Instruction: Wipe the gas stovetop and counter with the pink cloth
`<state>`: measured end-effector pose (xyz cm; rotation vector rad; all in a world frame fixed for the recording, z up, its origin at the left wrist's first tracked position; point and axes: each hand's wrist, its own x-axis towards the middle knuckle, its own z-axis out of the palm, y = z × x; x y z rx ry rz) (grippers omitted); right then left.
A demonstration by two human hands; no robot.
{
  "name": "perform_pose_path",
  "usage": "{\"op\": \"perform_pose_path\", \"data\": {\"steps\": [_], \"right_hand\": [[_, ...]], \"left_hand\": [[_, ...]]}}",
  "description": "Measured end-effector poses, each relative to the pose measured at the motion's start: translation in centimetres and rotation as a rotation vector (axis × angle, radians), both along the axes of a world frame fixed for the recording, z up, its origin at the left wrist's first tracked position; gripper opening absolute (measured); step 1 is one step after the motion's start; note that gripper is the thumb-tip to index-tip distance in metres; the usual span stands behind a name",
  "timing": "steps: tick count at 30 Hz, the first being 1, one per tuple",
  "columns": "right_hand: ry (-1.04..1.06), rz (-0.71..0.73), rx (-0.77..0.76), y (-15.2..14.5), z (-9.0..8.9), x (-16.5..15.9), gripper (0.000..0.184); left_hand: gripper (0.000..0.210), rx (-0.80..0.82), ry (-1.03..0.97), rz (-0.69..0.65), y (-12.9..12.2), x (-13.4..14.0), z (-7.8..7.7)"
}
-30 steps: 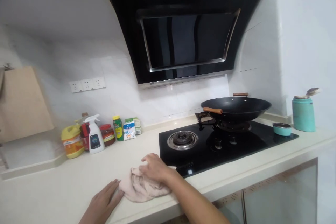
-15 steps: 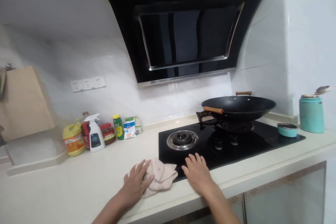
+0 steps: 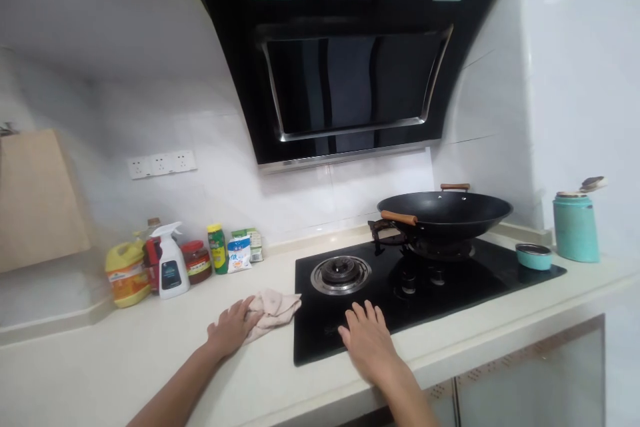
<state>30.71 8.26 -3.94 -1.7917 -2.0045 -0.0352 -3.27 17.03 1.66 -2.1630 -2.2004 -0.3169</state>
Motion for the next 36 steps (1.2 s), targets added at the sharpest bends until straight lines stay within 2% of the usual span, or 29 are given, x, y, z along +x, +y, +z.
{"op": "perform_pose_path", "data": {"steps": [2,5,11,14,17,19,22,25,28,31,36], "right_hand": [[0.003,0.003,0.000,0.0,0.0,0.0,0.059],[0.023,0.011,0.001,-0.1,0.0,0.1,0.059],[0.031,0.008,0.016,-0.1,-0.2,0.2,0.060],[0.031,0.007,0.018,-0.2,-0.2,0.1,0.059],[0.016,0.004,-0.004,-0.3,-0.1,0.1,0.059],[0.007,0.004,-0.012,-0.4,0.0,0.0,0.060],[-0.001,0.007,-0.020,-0.7,0.1,0.1,0.060],[-0.002,0.026,-0.028,-1.1,0.0,0.1,0.060],[0.010,0.036,-0.036,-1.4,0.0,0.3,0.061],[0.020,0.038,-0.036,-1.5,0.0,0.4,0.062],[0.047,0.054,0.001,-1.6,-0.1,0.6,0.061]], "left_hand": [[0.063,0.007,-0.001,0.006,-0.2,-0.8,0.0],[0.058,-0.008,0.024,0.004,-1.9,-1.9,-0.1],[0.051,-0.028,0.162,-0.087,-8.5,-4.8,-1.2],[0.050,0.025,0.189,-0.022,-11.5,-7.0,-1.6],[0.052,0.123,0.140,0.034,-13.1,-9.0,-1.7],[0.059,0.106,0.038,-0.028,-13.5,-9.3,-1.8],[0.064,-0.016,-0.034,-0.070,-13.8,-7.6,-2.0],[0.065,-0.075,0.024,0.025,-13.4,-4.8,-2.0],[0.068,-0.047,0.045,0.046,-11.7,-3.1,-1.8],[0.067,-0.023,0.052,0.063,-8.5,-3.0,-1.3],[0.064,-0.020,0.017,0.140,-1.8,-3.1,-0.2]]}}
